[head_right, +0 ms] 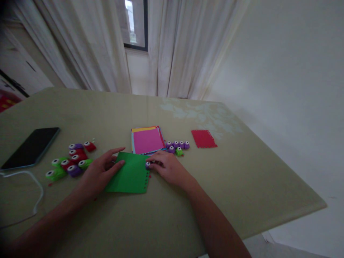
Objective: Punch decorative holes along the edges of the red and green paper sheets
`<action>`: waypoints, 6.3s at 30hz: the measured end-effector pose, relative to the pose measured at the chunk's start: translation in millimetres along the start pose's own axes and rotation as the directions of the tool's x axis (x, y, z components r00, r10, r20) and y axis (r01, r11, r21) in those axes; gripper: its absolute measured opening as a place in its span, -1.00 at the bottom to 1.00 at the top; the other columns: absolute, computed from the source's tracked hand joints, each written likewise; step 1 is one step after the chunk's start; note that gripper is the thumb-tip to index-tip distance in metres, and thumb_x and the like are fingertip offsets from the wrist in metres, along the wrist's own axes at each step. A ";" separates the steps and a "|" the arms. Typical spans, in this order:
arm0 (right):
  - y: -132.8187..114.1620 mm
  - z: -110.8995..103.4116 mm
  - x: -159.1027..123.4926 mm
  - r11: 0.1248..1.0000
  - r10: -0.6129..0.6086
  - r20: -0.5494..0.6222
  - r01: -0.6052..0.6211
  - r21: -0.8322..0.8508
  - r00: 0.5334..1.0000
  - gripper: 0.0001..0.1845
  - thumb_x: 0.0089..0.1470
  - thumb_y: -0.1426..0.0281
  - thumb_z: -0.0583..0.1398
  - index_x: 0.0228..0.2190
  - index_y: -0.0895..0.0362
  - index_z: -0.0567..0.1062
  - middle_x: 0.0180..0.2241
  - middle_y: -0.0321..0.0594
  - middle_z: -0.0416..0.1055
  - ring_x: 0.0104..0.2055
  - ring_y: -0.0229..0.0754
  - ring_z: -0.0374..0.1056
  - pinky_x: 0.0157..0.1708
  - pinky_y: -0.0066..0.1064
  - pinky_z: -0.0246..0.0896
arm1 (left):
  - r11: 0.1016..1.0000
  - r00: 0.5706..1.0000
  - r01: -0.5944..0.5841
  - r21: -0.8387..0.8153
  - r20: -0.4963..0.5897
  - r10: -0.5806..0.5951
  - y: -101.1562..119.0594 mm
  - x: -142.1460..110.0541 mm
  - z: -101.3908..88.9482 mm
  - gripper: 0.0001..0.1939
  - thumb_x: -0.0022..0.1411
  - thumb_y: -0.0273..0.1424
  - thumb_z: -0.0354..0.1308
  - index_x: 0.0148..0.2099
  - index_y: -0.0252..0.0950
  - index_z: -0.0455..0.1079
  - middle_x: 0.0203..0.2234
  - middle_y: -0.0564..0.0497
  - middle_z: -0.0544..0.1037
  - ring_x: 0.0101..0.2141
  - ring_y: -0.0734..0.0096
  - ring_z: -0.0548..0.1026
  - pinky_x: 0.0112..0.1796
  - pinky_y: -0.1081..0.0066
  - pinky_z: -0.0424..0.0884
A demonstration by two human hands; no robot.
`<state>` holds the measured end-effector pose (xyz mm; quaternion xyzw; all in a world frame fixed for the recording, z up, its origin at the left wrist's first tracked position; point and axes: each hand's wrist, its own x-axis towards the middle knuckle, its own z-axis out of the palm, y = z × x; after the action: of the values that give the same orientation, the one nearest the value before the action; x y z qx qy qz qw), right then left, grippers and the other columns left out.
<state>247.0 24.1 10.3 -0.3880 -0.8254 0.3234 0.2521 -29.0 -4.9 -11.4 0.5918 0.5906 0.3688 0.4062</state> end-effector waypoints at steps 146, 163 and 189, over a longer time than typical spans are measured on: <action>-16.6 -25.9 66.4 0.856 0.500 0.483 -0.327 -0.400 0.718 -0.60 0.27 0.24 0.28 -0.57 0.14 0.46 -0.58 -0.34 0.31 -0.50 -0.26 0.17 -0.49 -0.41 -0.04 | 0.998 1.000 -0.030 0.051 -0.008 0.030 -7.5 9.3 10.0 -0.37 0.27 -0.13 0.17 0.34 -0.19 0.41 -0.19 -0.12 0.72 -0.23 0.02 0.69 -0.25 0.18 0.57; -14.3 -23.4 57.4 0.885 0.458 0.452 -0.348 -0.309 0.765 -0.57 0.27 0.25 0.27 -0.59 0.13 0.38 -0.60 -0.39 0.19 -0.50 -0.28 0.10 -0.48 -0.39 -0.11 | 0.997 0.999 -0.033 0.063 -0.016 0.034 -8.2 9.5 8.5 -0.40 0.28 -0.14 0.19 0.32 -0.17 0.43 -0.16 -0.11 0.74 -0.12 -0.05 0.70 -0.12 0.11 0.59; -10.6 -25.5 -0.3 0.837 0.319 0.008 -0.277 -0.471 0.948 -0.84 0.19 0.35 0.32 -0.18 0.14 0.58 -0.13 -0.09 0.58 -0.14 -0.04 0.44 -0.22 -0.31 0.15 | 0.970 0.986 0.141 -0.197 -0.061 -0.156 25.2 -10.6 0.2 -0.25 0.17 0.00 0.43 0.33 -0.10 0.43 -0.18 -0.06 0.76 -0.32 0.10 0.74 -0.45 0.36 0.64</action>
<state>259.1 27.3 34.9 -0.5462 -0.8181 0.1684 0.0628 -19.1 -14.8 12.1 0.4893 0.6100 0.4150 0.4650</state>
